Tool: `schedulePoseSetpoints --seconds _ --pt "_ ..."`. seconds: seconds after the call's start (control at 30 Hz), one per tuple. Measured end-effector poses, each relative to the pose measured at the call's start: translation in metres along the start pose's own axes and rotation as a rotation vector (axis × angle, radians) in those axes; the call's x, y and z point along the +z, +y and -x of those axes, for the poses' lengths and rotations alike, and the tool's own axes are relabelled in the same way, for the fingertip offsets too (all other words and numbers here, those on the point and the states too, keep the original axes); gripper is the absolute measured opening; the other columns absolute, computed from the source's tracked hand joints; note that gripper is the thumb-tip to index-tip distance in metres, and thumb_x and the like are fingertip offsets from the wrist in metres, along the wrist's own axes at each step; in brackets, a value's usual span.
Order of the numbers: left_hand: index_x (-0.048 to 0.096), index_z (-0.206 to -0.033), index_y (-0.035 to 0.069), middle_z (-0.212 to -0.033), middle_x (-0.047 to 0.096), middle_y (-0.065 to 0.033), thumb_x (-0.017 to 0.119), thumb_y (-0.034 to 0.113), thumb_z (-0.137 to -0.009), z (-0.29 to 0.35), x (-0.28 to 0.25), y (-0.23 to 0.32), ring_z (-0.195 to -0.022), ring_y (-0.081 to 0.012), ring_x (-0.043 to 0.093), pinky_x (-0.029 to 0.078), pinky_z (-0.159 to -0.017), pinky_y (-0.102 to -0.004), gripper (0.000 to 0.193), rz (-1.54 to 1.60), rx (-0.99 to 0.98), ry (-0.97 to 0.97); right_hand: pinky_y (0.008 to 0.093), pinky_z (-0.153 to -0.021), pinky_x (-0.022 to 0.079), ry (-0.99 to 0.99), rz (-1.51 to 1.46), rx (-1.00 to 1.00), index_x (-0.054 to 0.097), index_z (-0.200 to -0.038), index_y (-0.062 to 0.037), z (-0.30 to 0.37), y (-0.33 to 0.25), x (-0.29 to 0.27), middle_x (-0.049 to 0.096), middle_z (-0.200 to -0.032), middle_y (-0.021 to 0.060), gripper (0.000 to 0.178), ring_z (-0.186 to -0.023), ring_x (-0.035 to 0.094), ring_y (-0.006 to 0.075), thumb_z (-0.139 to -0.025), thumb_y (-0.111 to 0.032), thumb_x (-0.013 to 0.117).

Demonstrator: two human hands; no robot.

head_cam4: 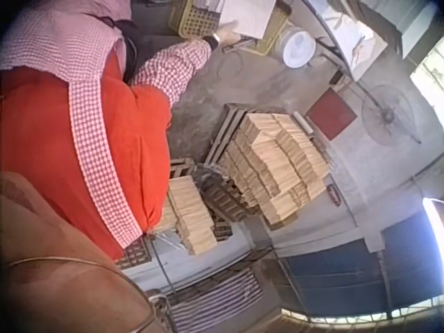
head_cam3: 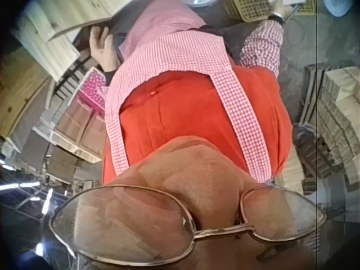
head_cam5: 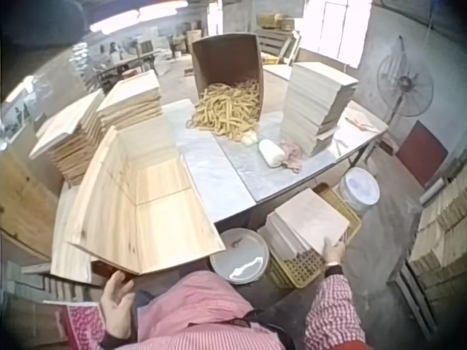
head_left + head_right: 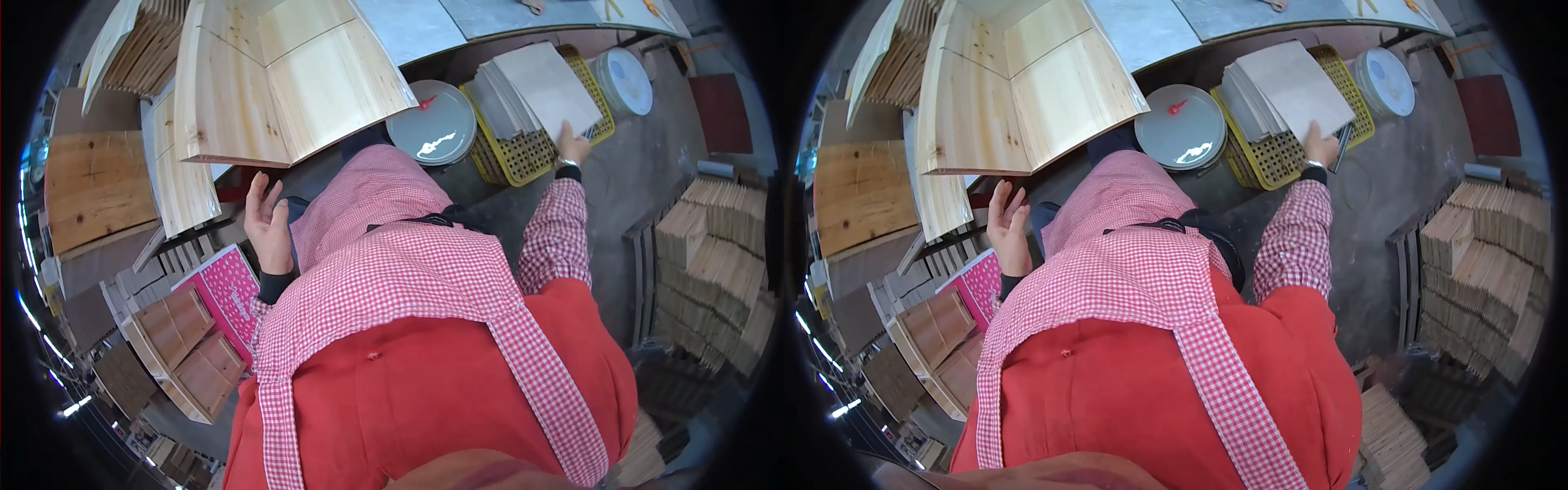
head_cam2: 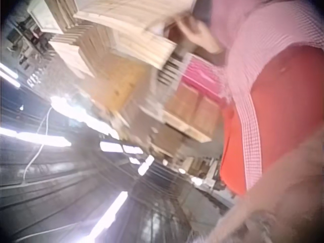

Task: Applying glue to wooden boards and assembling them into small boxes.

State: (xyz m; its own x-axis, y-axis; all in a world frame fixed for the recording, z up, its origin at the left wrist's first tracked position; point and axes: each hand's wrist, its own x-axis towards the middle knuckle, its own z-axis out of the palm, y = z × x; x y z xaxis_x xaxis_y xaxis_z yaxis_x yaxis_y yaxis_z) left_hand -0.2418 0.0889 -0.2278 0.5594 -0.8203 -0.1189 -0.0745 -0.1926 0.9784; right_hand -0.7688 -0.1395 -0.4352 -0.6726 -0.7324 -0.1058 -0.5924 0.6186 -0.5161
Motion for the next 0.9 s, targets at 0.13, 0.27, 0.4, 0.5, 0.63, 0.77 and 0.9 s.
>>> schedulePoseSetpoints --seconds 0.13,0.27,0.4,0.5,0.63,0.77,0.9 --pt "0.035 -0.139 0.000 -0.139 0.041 -0.0147 0.052 -0.009 -0.081 -0.008 0.000 0.000 -0.123 -0.0271 0.048 0.041 -0.096 -0.0324 0.062 0.030 0.036 0.001 0.0505 -0.054 0.043 0.221 0.024 -0.318 0.063 -0.066 0.0086 -0.049 0.062 -0.027 0.062 -0.062 0.0216 0.042 -0.057 0.061 0.0364 -0.083 -0.030 0.062" --pt "0.036 -0.137 -0.001 -0.137 0.043 -0.0145 0.066 0.004 -0.079 -0.025 0.006 0.008 -0.119 -0.0275 0.050 0.045 -0.093 -0.0336 0.065 -0.095 0.098 0.012 0.0350 -0.073 0.048 0.357 -0.248 -0.503 0.056 -0.105 0.0052 -0.004 -0.033 -0.142 0.064 -0.094 0.0184 0.031 -0.081 0.061 0.0215 -0.090 -0.021 0.057" --pt "0.039 -0.133 -0.002 -0.130 0.049 -0.0147 0.073 0.015 -0.076 -0.049 0.008 0.017 -0.111 -0.0267 0.056 0.047 -0.089 -0.0335 0.068 -0.252 0.149 -0.031 0.0304 -0.079 0.047 -0.034 -0.497 -0.801 0.053 -0.114 0.0042 0.083 -0.181 -0.217 0.063 -0.100 0.0138 0.029 -0.088 0.060 0.0176 -0.093 -0.016 0.055" --pt "0.045 -0.128 -0.003 -0.122 0.057 -0.0152 0.074 0.022 -0.075 -0.068 0.015 0.022 -0.102 -0.0252 0.061 0.049 -0.086 -0.0329 0.065 -0.219 0.156 -0.111 0.0299 -0.071 0.047 -0.139 -0.306 -1.328 0.056 -0.107 -0.0002 0.125 -0.278 -0.206 0.066 -0.091 0.0123 0.016 -0.082 0.063 0.0193 -0.092 -0.007 0.052" --pt "0.053 -0.118 -0.004 -0.104 0.065 -0.0153 0.071 0.024 -0.079 -0.077 0.019 0.018 -0.091 -0.0234 0.065 0.050 -0.081 -0.0319 0.051 -0.303 0.149 -0.150 0.0425 -0.066 0.047 -0.172 -0.243 -1.681 0.059 -0.101 -0.0046 0.146 -0.377 -0.137 0.066 -0.084 0.0158 0.024 -0.079 0.063 0.0352 -0.084 -0.022 0.062" --pt "0.057 -0.110 -0.005 -0.096 0.067 -0.0167 0.067 0.022 -0.082 -0.080 0.021 0.016 -0.088 -0.0230 0.066 0.050 -0.078 -0.0314 0.040 -0.263 0.162 -0.064 0.0457 -0.071 0.045 -0.247 -0.087 -1.705 0.058 -0.092 -0.0030 0.170 -0.439 -0.104 0.060 -0.083 0.0198 0.017 -0.082 0.059 0.0382 -0.076 -0.009 0.057" --pt "0.057 -0.109 -0.006 -0.095 0.067 -0.0176 0.064 0.019 -0.084 -0.074 0.021 0.019 -0.086 -0.0238 0.066 0.051 -0.076 -0.0325 0.037 -0.329 0.188 -0.056 0.0448 -0.067 0.046 -0.302 -0.165 -1.842 0.057 -0.093 -0.0032 0.185 -0.461 -0.086 0.060 -0.080 0.0201 0.017 -0.078 0.059 0.0379 -0.078 -0.011 0.056"
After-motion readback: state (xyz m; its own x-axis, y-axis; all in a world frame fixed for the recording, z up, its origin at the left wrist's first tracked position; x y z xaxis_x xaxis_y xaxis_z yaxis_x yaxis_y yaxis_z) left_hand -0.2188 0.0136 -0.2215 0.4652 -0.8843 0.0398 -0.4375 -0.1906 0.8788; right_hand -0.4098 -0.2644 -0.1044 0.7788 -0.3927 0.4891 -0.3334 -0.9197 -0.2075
